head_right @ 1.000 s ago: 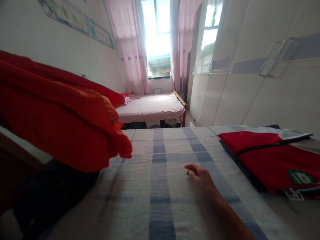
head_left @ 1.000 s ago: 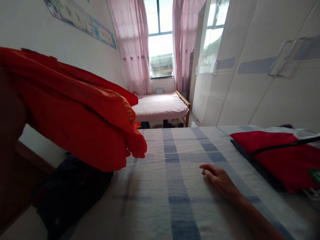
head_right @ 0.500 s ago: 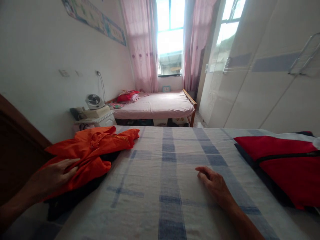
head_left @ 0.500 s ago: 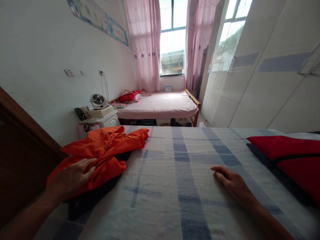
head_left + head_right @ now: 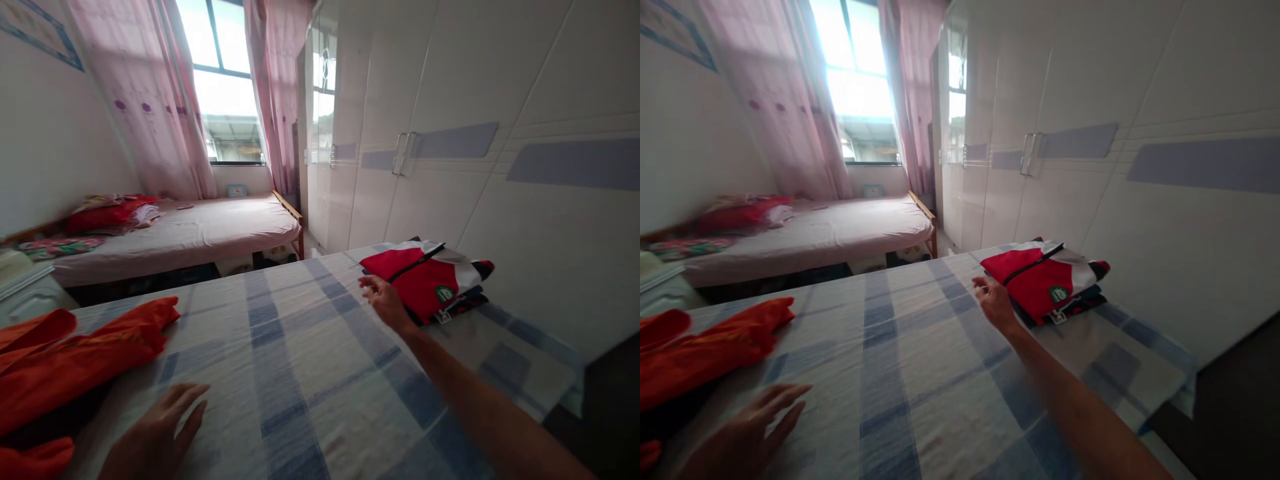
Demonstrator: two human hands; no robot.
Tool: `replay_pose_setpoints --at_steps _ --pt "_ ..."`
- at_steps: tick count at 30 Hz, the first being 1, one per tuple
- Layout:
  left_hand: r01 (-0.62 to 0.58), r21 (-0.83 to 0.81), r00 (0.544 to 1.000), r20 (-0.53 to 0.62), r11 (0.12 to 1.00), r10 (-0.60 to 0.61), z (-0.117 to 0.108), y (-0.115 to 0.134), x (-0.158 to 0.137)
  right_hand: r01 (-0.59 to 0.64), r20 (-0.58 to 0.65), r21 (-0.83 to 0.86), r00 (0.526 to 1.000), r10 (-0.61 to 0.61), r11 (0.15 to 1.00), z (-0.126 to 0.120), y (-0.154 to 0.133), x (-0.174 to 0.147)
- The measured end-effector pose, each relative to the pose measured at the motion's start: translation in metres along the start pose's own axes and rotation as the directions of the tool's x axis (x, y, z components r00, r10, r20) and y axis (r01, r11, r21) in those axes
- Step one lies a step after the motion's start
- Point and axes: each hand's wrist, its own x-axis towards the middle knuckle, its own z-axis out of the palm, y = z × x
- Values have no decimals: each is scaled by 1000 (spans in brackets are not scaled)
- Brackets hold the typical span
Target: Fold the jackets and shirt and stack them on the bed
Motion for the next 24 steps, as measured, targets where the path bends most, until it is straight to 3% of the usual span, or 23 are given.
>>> replay_pose_setpoints --at_steps 4,7,11,16,24 --pt "-52 22 998 32 998 51 13 1 2 -139 -240 -229 967 82 963 -65 45 42" --pt "-72 21 997 -7 997 72 15 -2 0 -221 -272 -362 954 124 906 -90 76 56" --pt "-54 4 998 -19 999 54 16 -4 -3 -216 -174 -489 974 148 845 -97 99 63" --pt "-51 -2 999 -12 999 51 18 -4 -4 -197 -82 -586 979 185 786 -105 106 73" --pt "-67 -20 998 4 998 67 17 -6 -2 -151 -15 -574 985 174 805 -113 102 74"
